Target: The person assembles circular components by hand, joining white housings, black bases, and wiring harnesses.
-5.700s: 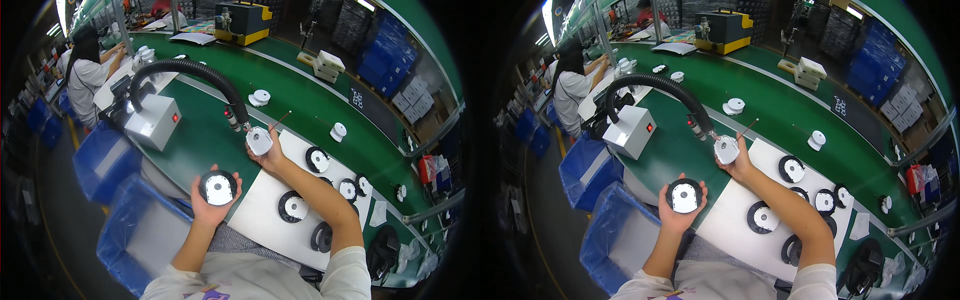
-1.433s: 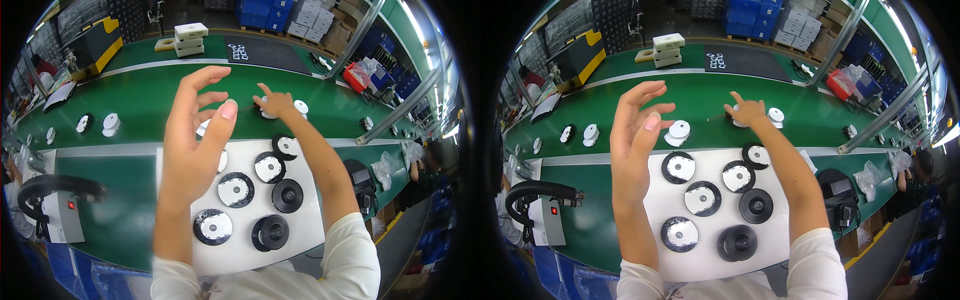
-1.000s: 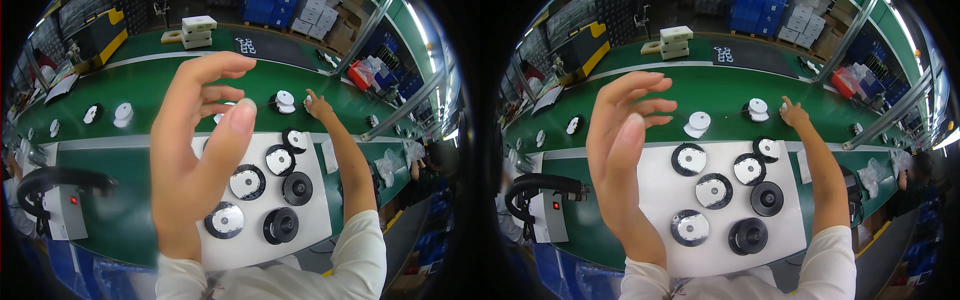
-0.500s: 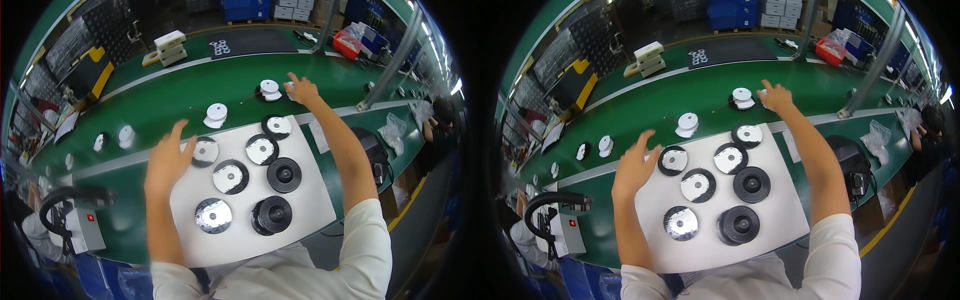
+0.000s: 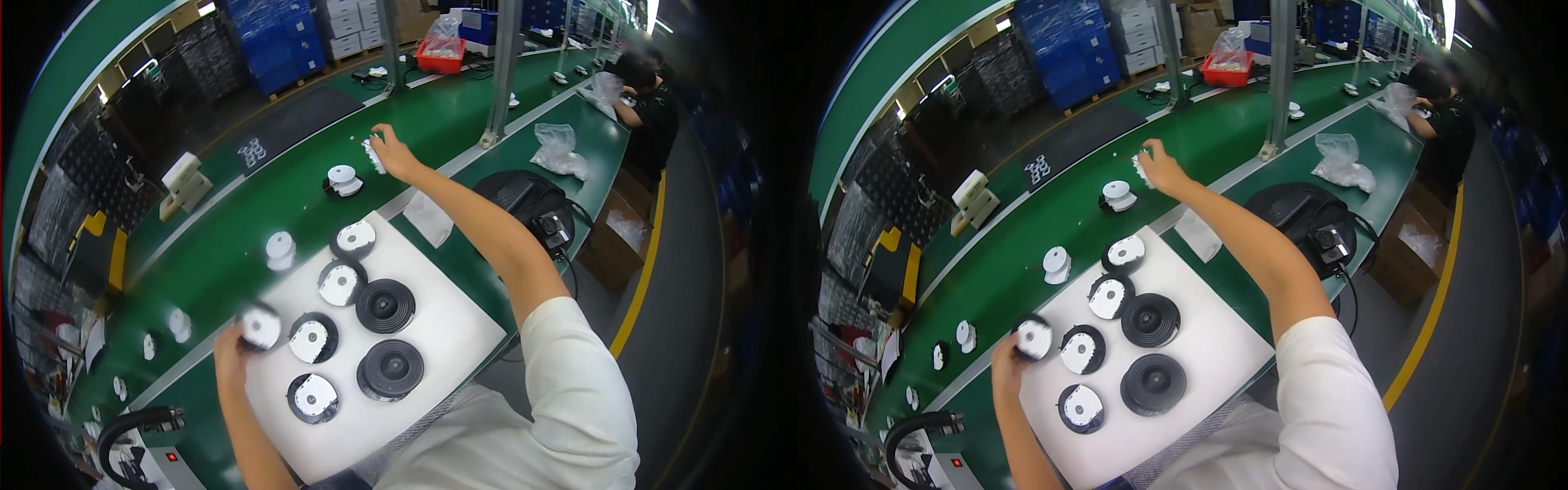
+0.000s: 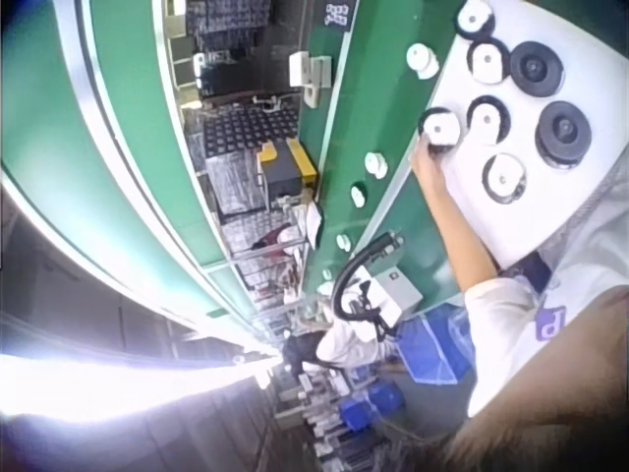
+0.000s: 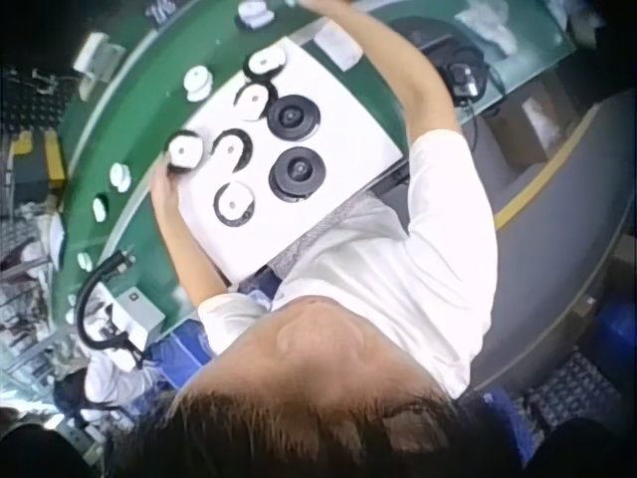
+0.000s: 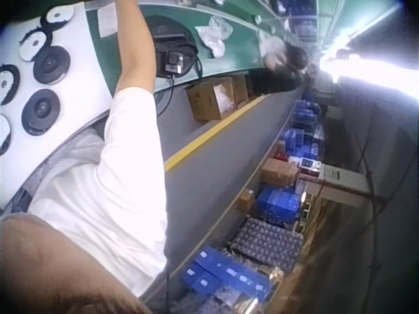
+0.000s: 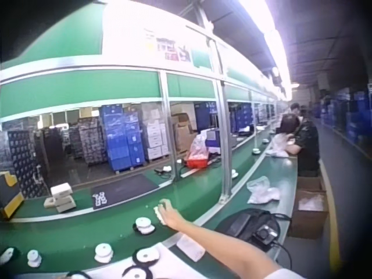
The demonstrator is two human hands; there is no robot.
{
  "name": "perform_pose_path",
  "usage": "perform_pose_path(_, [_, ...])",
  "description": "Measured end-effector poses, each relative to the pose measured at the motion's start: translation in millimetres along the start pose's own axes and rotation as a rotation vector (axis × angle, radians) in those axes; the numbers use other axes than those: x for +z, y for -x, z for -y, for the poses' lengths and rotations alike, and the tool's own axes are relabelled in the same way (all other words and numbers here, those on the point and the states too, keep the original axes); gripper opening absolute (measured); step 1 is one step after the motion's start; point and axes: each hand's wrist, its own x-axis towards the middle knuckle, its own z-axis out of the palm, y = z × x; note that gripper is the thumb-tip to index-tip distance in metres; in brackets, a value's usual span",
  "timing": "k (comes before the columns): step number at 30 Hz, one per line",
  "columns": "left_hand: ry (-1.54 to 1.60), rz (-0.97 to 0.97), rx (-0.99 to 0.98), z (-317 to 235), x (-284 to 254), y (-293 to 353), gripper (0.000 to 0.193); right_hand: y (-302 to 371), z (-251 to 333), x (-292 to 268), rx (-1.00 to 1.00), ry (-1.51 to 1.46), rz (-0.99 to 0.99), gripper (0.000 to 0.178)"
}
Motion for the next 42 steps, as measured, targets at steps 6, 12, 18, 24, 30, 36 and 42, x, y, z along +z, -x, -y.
perform_pose_path(6, [1.036,0.074,-0.039,-19.6,-46.6,79.0,0.046,86.2,69.8,1.7,-0.129,-0.582,0.299,0.055])
perform_pose_path(12, [1.501,-0.136,0.196,32.0,-61.0,138.2,0.059,128.8,102.3,51.4,-0.182,-0.933,0.532,0.048])
perform_pose_path(18, [1.658,-0.077,0.206,26.7,-110.8,110.2,0.051,167.2,157.8,136.1,-0.097,-0.991,0.775,0.044])
perform_pose_path(24, [1.725,-0.005,0.232,3.3,-113.6,116.9,0.059,226.1,207.6,245.4,0.312,-0.765,0.997,0.046])
perform_pose_path(30, [1.414,0.003,0.264,26.6,-80.1,182.1,0.067,243.8,201.1,361.7,0.385,-0.646,1.149,0.042])
perform_pose_path(36, [1.479,0.266,0.386,49.5,-65.5,254.8,0.067,295.3,189.6,433.1,0.597,-0.798,1.369,0.036])
perform_pose_path(42, [1.685,0.224,0.405,63.9,-63.6,321.2,0.058,312.3,184.4,413.4,0.684,-1.046,1.625,0.043])
